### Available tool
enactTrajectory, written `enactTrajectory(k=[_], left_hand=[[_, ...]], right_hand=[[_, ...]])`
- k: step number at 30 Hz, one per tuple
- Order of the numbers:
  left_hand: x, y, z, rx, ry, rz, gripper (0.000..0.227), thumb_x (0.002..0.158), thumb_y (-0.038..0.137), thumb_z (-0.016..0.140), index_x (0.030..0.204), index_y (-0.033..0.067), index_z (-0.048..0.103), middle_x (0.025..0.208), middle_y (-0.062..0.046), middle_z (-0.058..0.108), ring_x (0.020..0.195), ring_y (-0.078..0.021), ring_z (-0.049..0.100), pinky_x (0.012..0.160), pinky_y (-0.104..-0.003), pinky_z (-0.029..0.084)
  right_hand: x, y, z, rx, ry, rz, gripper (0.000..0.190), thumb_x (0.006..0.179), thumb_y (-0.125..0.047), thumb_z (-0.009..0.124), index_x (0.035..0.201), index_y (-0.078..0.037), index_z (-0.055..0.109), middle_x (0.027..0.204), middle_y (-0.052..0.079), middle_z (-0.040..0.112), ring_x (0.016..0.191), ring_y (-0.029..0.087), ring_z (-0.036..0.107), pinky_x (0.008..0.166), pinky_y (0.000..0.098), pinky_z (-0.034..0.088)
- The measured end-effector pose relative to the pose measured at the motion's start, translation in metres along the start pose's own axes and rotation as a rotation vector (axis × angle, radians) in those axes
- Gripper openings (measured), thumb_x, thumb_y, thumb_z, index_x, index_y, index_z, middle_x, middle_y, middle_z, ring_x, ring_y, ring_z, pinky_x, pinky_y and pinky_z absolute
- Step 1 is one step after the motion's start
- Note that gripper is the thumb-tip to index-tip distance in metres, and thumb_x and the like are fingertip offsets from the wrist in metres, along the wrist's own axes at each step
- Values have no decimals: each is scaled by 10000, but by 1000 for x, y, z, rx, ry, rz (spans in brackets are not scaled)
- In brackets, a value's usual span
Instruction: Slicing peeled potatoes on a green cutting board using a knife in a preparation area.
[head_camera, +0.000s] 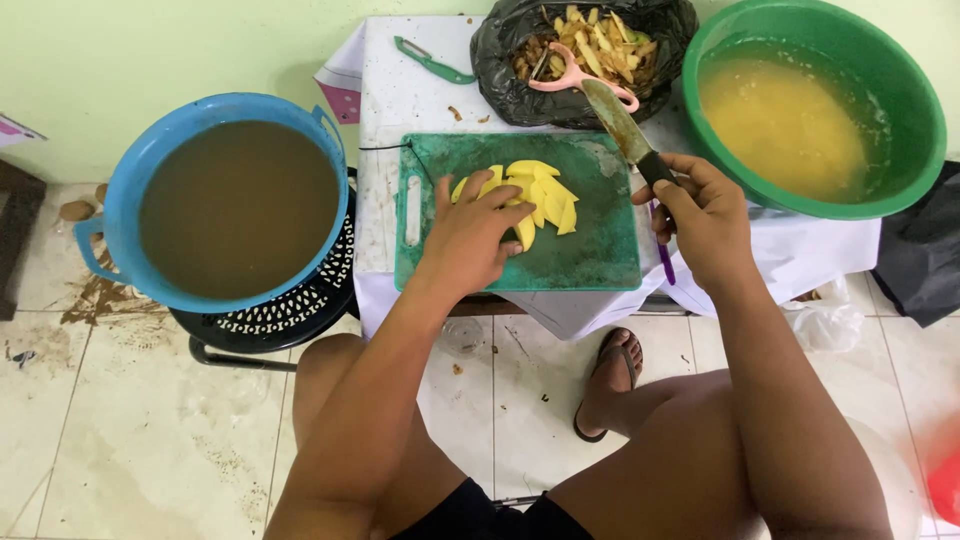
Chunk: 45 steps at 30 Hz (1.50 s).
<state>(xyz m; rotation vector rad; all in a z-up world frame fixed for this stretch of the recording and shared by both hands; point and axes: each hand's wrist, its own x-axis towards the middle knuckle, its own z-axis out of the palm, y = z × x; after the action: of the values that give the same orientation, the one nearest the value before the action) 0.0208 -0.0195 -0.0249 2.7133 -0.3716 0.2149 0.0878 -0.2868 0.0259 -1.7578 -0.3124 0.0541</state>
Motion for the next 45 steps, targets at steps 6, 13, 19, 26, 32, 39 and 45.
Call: enactTrajectory(k=[6, 13, 19, 26, 32, 39, 45], left_hand=[[0, 1, 13, 48, 77, 98, 337, 918, 260, 754, 1228, 133, 731, 1200, -70, 699, 1332, -323, 471, 1150, -664, 143], [-12, 2, 4, 29, 125, 131, 204, 941, 307, 713, 1022, 130, 775, 986, -62, 642, 1085, -251, 492, 1117, -633, 172], [-28, -2, -69, -187, 22, -30, 192, 942, 294, 725, 1114, 217, 767, 1018, -56, 676, 1092, -290, 559, 1103, -653, 182], [-37, -32, -74, -261, 342, -133, 163, 1022, 274, 714, 1161, 191, 733, 983, -14, 608, 1025, -244, 577, 1078, -581, 226], [-36, -27, -67, -295, 398, -87, 170, 1011, 238, 731, 1155, 148, 746, 957, -24, 595, 985, -248, 587, 1061, -557, 237], [-36, -21, -72, -302, 402, -72, 178, 1003, 222, 736, 1159, 137, 741, 974, -43, 607, 989, -274, 590, 1053, -571, 257], [-36, -22, -72, -324, 466, -60, 186, 1003, 194, 746, 1170, 114, 733, 981, -54, 603, 988, -280, 587, 1060, -581, 244]], right_hand=[[10, 25, -17, 138, -93, 62, 304, 1036, -28, 490, 1324, 24, 569, 917, 167, 671, 622, 133, 577, 484, 246, 477], [-2, 25, -33, -148, -269, 20, 294, 976, 29, 606, 1262, 12, 673, 937, 125, 653, 771, 135, 559, 591, 269, 486], [-17, 5, -20, -307, -368, -100, 265, 899, 12, 713, 1155, -30, 766, 989, 179, 718, 769, 243, 603, 652, 367, 499], [-12, 28, -8, -631, -270, -316, 233, 849, -34, 787, 1072, -94, 816, 875, 131, 728, 777, 331, 672, 746, 394, 507], [10, 54, -20, -908, -118, -488, 230, 861, -161, 809, 1082, -223, 809, 906, 32, 697, 876, 293, 672, 808, 396, 504], [28, 69, -20, -998, -31, -453, 241, 917, -228, 781, 1148, -293, 789, 978, -64, 691, 1010, 205, 648, 902, 365, 415], [38, 75, -13, -1005, 66, -471, 261, 916, -177, 783, 1157, -278, 778, 985, -50, 678, 997, 230, 631, 935, 410, 370]])
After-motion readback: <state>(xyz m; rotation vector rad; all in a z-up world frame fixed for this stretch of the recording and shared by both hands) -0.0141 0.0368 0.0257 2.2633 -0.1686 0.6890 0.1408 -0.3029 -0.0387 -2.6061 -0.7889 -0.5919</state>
